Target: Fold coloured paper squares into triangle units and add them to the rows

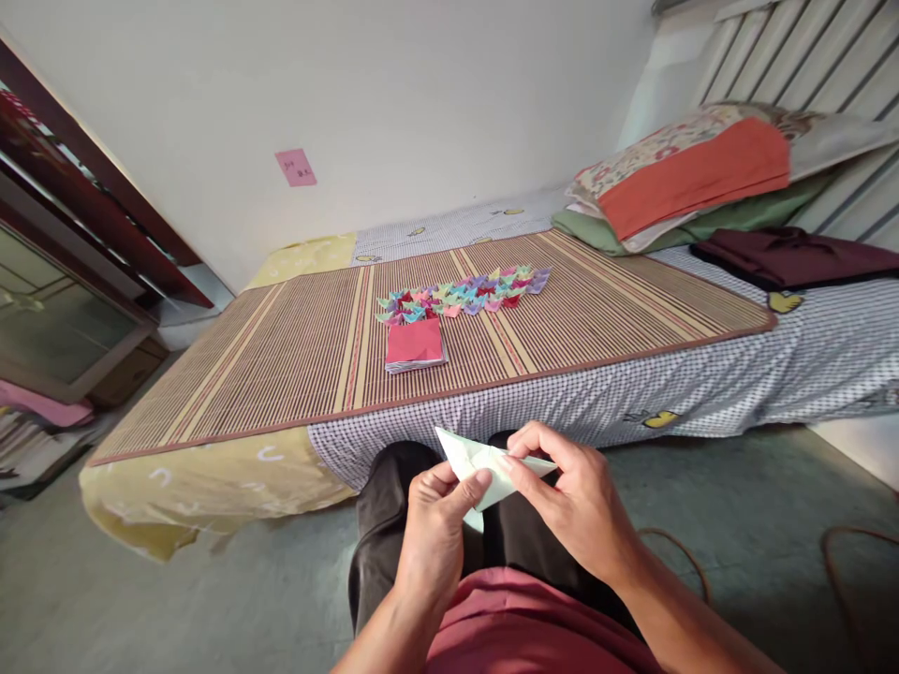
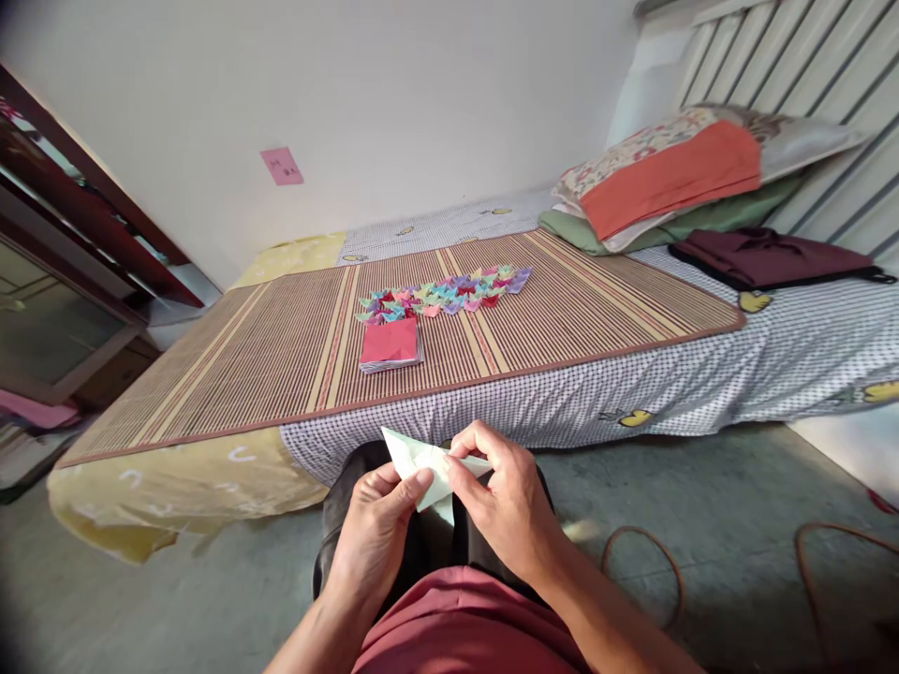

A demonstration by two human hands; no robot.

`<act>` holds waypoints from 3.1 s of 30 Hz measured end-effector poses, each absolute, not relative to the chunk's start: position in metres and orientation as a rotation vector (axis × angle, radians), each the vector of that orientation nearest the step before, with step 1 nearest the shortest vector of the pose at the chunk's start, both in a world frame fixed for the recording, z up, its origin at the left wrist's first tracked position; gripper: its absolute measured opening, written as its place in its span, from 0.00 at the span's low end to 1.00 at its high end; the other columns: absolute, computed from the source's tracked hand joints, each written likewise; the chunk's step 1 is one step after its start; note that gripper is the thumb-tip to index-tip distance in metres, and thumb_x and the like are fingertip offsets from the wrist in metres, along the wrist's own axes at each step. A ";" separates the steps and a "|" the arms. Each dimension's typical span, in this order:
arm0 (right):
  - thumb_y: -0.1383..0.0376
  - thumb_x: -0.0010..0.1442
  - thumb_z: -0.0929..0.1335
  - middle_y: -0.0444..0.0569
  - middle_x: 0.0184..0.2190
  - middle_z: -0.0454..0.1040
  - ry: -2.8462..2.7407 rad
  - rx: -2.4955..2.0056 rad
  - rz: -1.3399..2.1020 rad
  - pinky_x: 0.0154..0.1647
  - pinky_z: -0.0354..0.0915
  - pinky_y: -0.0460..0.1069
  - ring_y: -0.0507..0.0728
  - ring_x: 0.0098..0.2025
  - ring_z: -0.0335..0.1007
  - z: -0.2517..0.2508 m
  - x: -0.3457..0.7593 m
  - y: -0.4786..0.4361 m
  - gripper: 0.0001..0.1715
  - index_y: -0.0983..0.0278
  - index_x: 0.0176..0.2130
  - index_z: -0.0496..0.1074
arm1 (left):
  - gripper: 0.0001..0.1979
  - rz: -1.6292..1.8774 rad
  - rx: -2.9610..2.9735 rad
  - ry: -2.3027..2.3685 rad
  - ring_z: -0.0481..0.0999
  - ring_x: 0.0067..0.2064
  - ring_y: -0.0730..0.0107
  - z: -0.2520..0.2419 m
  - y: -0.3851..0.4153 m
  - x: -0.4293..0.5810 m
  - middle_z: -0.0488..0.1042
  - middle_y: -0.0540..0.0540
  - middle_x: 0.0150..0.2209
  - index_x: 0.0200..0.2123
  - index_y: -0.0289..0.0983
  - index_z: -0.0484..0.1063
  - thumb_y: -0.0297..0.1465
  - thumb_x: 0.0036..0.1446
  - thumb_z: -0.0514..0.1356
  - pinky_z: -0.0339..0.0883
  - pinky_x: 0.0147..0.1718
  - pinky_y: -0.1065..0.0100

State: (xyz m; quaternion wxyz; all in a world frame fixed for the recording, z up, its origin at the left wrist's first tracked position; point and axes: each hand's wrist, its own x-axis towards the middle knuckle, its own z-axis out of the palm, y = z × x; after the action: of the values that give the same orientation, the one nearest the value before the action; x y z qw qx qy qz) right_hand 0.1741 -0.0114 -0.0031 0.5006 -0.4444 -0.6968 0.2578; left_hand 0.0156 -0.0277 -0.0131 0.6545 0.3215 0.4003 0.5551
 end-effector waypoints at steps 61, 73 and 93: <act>0.67 0.70 0.69 0.42 0.29 0.74 -1.823 -0.902 0.578 0.34 0.66 0.46 0.53 0.30 0.72 -0.004 0.182 -0.012 0.09 0.60 0.35 0.71 | 0.10 1.319 0.812 0.921 0.71 0.30 0.71 -0.014 -0.030 0.010 0.77 0.49 0.26 0.33 0.35 0.86 0.37 0.58 0.73 0.65 0.33 0.71; 0.62 0.69 0.70 0.41 0.26 0.72 -1.568 -1.045 0.825 0.27 0.62 0.45 0.52 0.26 0.67 -0.007 0.184 -0.007 0.11 0.62 0.33 0.72 | 0.14 1.074 0.902 0.820 0.76 0.27 0.69 -0.016 -0.030 0.013 0.81 0.44 0.27 0.36 0.33 0.83 0.40 0.59 0.72 0.69 0.32 0.69; 0.69 0.70 0.69 0.51 0.41 0.79 -1.760 -0.799 0.506 0.47 0.72 0.53 0.60 0.45 0.78 -0.012 0.192 0.002 0.11 0.58 0.34 0.76 | 0.18 1.254 0.601 0.915 0.71 0.24 0.77 -0.010 -0.021 0.007 0.76 0.51 0.24 0.35 0.34 0.82 0.36 0.44 0.80 0.68 0.25 0.75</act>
State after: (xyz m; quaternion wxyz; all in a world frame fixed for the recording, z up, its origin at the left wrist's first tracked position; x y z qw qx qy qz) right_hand 0.1918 0.0024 -0.0120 0.5411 -0.3363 -0.7407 0.2131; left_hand 0.0067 -0.0212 -0.0096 0.6731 0.2671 0.4067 0.5569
